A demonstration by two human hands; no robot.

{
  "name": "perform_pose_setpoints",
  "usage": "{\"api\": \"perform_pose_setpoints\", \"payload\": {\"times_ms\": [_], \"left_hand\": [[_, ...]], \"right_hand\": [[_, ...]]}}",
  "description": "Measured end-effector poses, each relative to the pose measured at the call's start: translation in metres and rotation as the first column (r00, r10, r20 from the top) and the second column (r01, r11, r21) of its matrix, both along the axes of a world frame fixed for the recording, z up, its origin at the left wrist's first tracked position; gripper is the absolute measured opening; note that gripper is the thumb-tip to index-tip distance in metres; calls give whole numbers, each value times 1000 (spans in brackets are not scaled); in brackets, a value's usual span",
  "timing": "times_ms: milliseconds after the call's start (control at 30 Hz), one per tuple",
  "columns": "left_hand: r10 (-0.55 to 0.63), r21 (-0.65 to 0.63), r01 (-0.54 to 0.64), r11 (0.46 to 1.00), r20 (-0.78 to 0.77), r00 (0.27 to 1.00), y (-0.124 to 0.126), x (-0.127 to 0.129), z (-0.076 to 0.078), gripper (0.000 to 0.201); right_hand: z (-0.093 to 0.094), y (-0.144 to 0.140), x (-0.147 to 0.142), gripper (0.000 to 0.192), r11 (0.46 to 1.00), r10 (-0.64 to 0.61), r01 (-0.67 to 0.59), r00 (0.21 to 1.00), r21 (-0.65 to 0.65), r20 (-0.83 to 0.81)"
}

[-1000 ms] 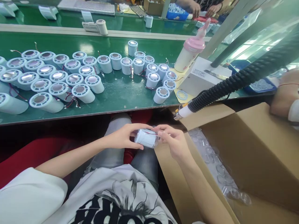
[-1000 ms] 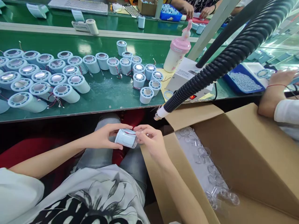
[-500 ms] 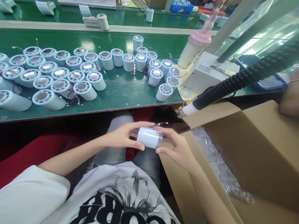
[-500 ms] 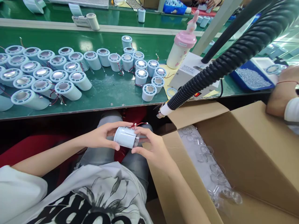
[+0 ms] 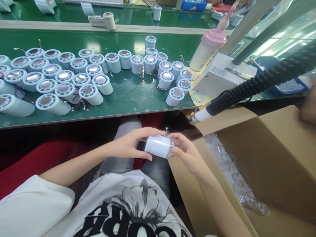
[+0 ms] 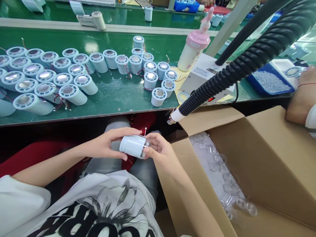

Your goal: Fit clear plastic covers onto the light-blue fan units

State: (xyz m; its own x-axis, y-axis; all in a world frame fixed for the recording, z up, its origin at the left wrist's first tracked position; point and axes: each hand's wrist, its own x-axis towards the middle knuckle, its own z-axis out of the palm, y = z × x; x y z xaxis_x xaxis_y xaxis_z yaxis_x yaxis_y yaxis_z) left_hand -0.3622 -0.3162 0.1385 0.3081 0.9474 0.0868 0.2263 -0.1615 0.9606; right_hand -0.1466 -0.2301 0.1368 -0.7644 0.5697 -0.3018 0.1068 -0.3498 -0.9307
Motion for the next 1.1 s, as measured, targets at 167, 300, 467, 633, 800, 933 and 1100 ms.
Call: {"api": "perform_pose_setpoints", "payload": {"times_ms": [167,300,467,633,800,933,1100], "left_hand": [[-14,29,14,999,2,1000,1,-1,-1,73],[-19,51,18,999,15,1000,1,0,-2,73],[-38,119,38,992,-5,999,3,0,-1,74],[-37,180,47,983,-55,998,5,0,0,69],[29,-10,-29,1000,20,999,0,6,5,60],[105,-219,-80,972,106,989,-3,10,10,61],[83,-297,-34,954,155,984,-2,9,12,64]], "right_hand": [[-6,-3,-3,38,994,-42,45,999,-102,29],[-8,-4,-5,47,981,-23,33,998,-194,54],[-6,-6,-9,52,948,-13,33,998,-317,63],[-5,-8,-12,60,896,77,-26,992,-443,98],[-7,-10,-8,58,948,93,-39,983,-316,159],[-16,-9,2,27,849,-144,137,989,510,-25],[-19,-8,8,50,595,108,53,984,802,-145]]}}
